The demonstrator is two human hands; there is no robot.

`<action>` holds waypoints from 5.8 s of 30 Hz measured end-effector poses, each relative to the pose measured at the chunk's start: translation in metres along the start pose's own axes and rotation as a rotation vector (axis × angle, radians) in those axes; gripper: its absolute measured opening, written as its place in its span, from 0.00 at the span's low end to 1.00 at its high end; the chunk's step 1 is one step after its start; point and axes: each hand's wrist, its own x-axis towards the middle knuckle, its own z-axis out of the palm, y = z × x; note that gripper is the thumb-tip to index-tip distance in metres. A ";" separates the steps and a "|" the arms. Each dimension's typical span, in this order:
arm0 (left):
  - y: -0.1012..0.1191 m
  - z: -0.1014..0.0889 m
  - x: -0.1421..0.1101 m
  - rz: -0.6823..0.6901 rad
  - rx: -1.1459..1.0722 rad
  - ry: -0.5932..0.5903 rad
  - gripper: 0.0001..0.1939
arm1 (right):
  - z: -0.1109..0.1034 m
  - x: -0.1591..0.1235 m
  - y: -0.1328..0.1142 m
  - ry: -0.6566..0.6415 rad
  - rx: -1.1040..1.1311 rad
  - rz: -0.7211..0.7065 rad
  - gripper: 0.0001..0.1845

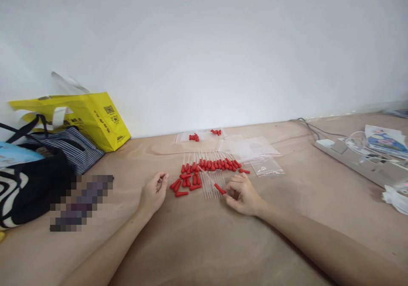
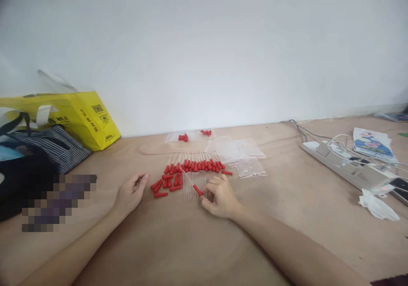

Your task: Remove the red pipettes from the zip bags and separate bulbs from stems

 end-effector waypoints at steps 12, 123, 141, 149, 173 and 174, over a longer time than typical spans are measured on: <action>0.090 0.050 -0.032 0.206 -0.104 -0.181 0.07 | 0.016 0.007 -0.019 0.023 -0.102 -0.062 0.08; 0.045 0.032 -0.023 0.526 0.009 0.050 0.03 | 0.014 0.008 0.004 0.094 -0.080 0.043 0.12; 0.044 0.031 -0.015 0.474 0.074 0.032 0.04 | -0.039 0.005 0.047 -0.038 -0.403 0.020 0.08; 0.046 0.030 -0.014 0.478 0.085 -0.001 0.04 | -0.027 0.016 0.052 0.034 -0.349 0.215 0.09; 0.060 0.042 -0.015 0.284 -0.247 -0.173 0.14 | 0.014 0.021 -0.018 0.201 -0.356 -0.247 0.09; 0.061 0.044 -0.015 0.250 -0.281 -0.174 0.14 | 0.018 0.021 -0.022 0.179 -0.353 -0.268 0.10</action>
